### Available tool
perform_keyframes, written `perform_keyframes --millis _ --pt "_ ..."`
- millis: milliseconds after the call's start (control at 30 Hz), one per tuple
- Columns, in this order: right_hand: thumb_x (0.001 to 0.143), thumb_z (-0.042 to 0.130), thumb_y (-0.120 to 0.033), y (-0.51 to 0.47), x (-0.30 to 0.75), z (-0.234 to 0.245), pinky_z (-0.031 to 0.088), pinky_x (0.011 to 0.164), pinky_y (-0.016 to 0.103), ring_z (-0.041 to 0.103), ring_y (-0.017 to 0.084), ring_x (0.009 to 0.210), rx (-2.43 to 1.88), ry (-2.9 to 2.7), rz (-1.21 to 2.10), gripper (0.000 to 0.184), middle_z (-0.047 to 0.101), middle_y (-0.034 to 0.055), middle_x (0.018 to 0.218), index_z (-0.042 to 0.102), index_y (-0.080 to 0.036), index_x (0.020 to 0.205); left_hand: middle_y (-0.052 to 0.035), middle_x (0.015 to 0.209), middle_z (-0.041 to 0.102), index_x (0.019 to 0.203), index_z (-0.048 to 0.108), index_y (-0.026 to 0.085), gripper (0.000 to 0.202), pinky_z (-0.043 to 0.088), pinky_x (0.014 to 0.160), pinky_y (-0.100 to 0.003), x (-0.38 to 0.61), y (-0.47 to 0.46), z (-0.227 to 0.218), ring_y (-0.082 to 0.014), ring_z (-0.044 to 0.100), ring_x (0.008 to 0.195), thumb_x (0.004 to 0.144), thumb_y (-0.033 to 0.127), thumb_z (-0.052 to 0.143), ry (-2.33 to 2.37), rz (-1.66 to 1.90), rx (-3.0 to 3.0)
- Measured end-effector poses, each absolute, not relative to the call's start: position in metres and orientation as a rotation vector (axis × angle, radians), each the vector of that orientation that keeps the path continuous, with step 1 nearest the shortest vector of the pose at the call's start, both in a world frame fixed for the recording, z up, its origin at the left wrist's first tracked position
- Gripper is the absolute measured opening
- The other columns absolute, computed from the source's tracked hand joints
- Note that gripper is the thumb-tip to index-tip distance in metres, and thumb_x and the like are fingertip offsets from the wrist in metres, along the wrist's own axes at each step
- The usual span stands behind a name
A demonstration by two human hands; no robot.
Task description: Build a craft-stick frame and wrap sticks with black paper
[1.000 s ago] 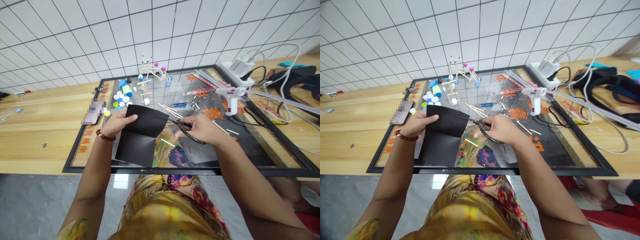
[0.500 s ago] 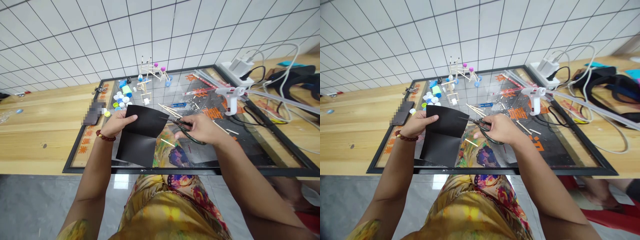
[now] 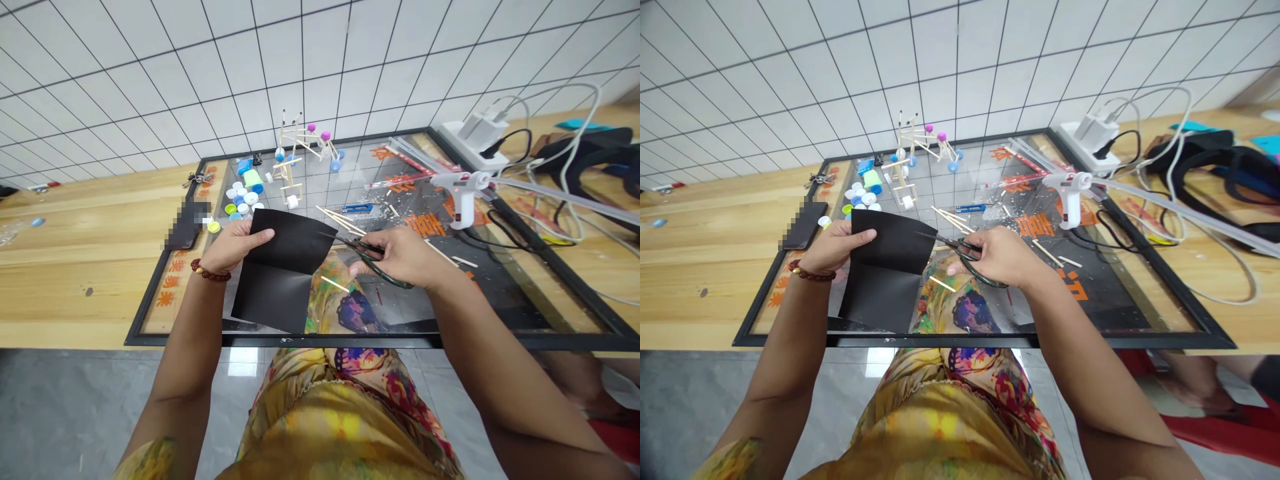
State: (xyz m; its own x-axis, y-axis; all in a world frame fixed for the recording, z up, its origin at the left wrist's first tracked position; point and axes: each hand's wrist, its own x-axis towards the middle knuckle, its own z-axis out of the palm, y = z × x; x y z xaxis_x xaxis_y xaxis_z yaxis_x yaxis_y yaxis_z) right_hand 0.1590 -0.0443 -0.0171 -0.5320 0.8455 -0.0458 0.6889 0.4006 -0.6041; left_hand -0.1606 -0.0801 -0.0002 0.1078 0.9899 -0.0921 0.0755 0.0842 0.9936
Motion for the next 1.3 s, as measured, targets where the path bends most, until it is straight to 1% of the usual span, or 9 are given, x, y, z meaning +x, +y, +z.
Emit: perform_keyframes --millis 233,400,567,700,900,1100,1300 --pt "0.060 0.064 -0.083 -0.0453 0.1585 -0.0157 0.025 0.054 0.028 0.036 0.012 0.057 -1.394 -2.375 0.858 0.065 0.042 -0.0029 0.055 0.048 -0.021 0.056 -0.0053 0.084 0.079 0.080 0.079 0.017 0.029 0.056 0.086 -0.033 -0.1606 -0.0801 0.0000 -0.0212 0.072 0.086 0.068 0.042 0.086 1.209 1.025 1.240" --pt "0.059 0.062 -0.085 -0.0453 0.1586 -0.0156 0.025 0.053 0.027 0.035 0.011 0.056 -1.366 -2.366 0.833 0.067 0.039 -0.0034 0.052 0.044 -0.020 0.053 -0.0044 0.084 0.079 0.080 0.079 0.017 0.027 0.056 0.084 -0.029 -0.1616 -0.0793 -0.0010 -0.0184 0.072 0.083 0.068 0.040 0.087 1.187 1.034 1.242" --pt "0.061 0.060 -0.086 -0.0443 0.1587 -0.0173 0.023 0.051 0.026 0.031 0.010 0.054 -1.337 -2.373 0.767 0.070 0.034 -0.0037 0.050 0.041 -0.020 0.050 -0.0049 0.085 0.079 0.082 0.080 0.017 0.028 0.057 0.085 -0.031 -0.1631 -0.0788 -0.0026 -0.0198 0.072 0.085 0.068 0.040 0.087 1.192 1.036 1.231" --pt "0.061 0.059 -0.086 -0.0433 0.1590 -0.0181 0.023 0.051 0.026 0.031 0.010 0.053 -1.355 -2.386 0.734 0.070 0.034 -0.0037 0.049 0.044 -0.019 0.050 -0.0051 0.083 0.079 0.082 0.080 0.017 0.029 0.057 0.085 -0.033 -0.1620 -0.0796 -0.0009 -0.0206 0.073 0.084 0.067 0.040 0.087 1.198 1.037 1.221" --pt "0.063 0.059 -0.085 -0.0414 0.1607 -0.0200 0.022 0.050 0.027 0.032 0.010 0.051 -1.342 -2.384 0.684 0.068 0.036 -0.0035 0.046 0.049 -0.019 0.049 -0.0048 0.081 0.078 0.078 0.079 0.016 0.029 0.057 0.083 -0.031 -0.1597 -0.0809 0.0023 -0.0193 0.072 0.081 0.066 0.041 0.088 1.199 1.031 1.226" --pt "0.062 0.056 -0.087 -0.0403 0.1614 -0.0205 0.022 0.051 0.027 0.031 0.011 0.053 -1.346 -2.393 0.670 0.070 0.030 -0.0035 0.048 0.048 -0.019 0.048 -0.0047 0.080 0.078 0.078 0.080 0.016 0.029 0.057 0.080 -0.030 -0.1606 -0.0805 0.0027 -0.0180 0.071 0.078 0.065 0.041 0.088 1.199 1.033 1.239" --pt "0.063 0.056 -0.085 -0.0421 0.1609 -0.0178 0.023 0.052 0.027 0.033 0.011 0.053 -1.377 -2.407 0.666 0.068 0.033 -0.0032 0.047 0.050 -0.019 0.050 -0.0052 0.081 0.078 0.078 0.079 0.016 0.029 0.056 0.081 -0.031 -0.1610 -0.0807 0.0023 -0.0193 0.071 0.081 0.066 0.041 0.088 1.222 1.034 1.264"
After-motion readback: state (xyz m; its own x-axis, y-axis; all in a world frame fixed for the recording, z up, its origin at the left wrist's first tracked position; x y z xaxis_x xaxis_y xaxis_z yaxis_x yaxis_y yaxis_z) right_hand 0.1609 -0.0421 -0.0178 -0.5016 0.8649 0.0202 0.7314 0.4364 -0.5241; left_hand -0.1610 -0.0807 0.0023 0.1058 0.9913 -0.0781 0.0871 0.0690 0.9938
